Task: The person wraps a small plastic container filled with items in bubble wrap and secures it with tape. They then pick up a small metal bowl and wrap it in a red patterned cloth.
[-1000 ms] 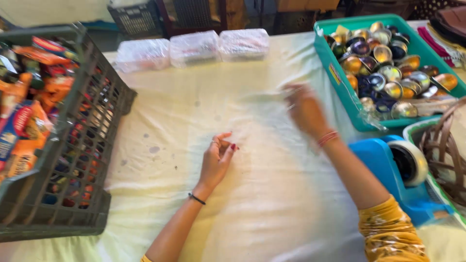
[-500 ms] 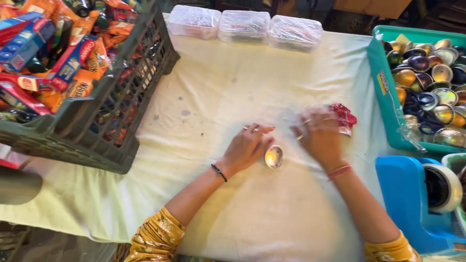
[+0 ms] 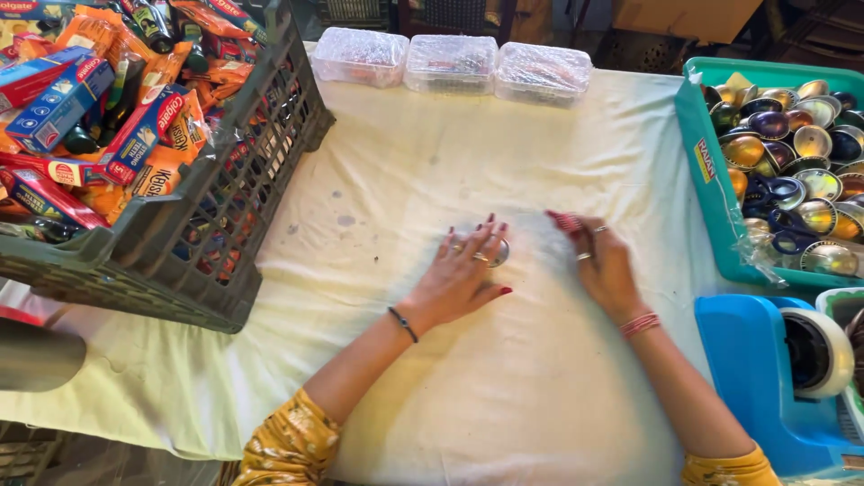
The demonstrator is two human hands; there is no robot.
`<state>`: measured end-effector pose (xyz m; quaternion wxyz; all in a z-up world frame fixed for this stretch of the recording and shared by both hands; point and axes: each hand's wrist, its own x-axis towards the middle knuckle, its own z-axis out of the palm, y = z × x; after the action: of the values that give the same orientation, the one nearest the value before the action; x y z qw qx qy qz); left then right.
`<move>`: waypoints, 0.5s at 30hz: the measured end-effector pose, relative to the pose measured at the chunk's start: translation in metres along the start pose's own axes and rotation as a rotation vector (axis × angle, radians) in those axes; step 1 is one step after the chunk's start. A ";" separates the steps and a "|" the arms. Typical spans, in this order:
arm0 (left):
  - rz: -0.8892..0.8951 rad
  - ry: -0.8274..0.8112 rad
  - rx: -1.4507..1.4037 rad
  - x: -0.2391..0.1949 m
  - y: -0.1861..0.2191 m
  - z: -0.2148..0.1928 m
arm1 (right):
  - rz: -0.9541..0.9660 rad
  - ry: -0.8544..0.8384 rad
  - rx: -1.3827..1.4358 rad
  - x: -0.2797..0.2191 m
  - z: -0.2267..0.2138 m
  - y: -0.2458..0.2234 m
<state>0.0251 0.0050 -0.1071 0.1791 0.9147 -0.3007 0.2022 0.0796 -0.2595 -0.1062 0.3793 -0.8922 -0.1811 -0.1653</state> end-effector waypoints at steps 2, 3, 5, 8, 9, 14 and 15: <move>-0.055 -0.009 -0.045 -0.003 -0.013 -0.017 | 0.010 -0.064 0.193 -0.005 0.011 -0.023; -0.070 0.011 0.069 -0.004 -0.023 -0.025 | -0.225 -0.124 0.012 -0.009 0.017 -0.031; -0.087 0.039 0.182 0.000 -0.040 -0.058 | -0.465 -0.185 -0.174 -0.011 0.020 -0.041; -0.180 0.313 0.262 0.002 -0.064 -0.135 | -0.397 -0.223 -0.222 -0.014 0.020 -0.047; -0.257 0.391 0.337 0.001 -0.071 -0.159 | -0.367 -0.228 -0.176 -0.014 0.018 -0.047; -0.495 0.453 0.752 -0.021 -0.152 -0.232 | -0.341 -0.247 -0.150 -0.013 0.017 -0.050; -0.718 0.274 0.767 -0.028 -0.161 -0.243 | -0.338 -0.248 -0.151 -0.014 0.017 -0.050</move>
<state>0.0405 0.2491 0.0537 -0.0724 0.9248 0.1524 0.3409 0.0479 -0.2174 -0.0930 0.2533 -0.8885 -0.3603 -0.1287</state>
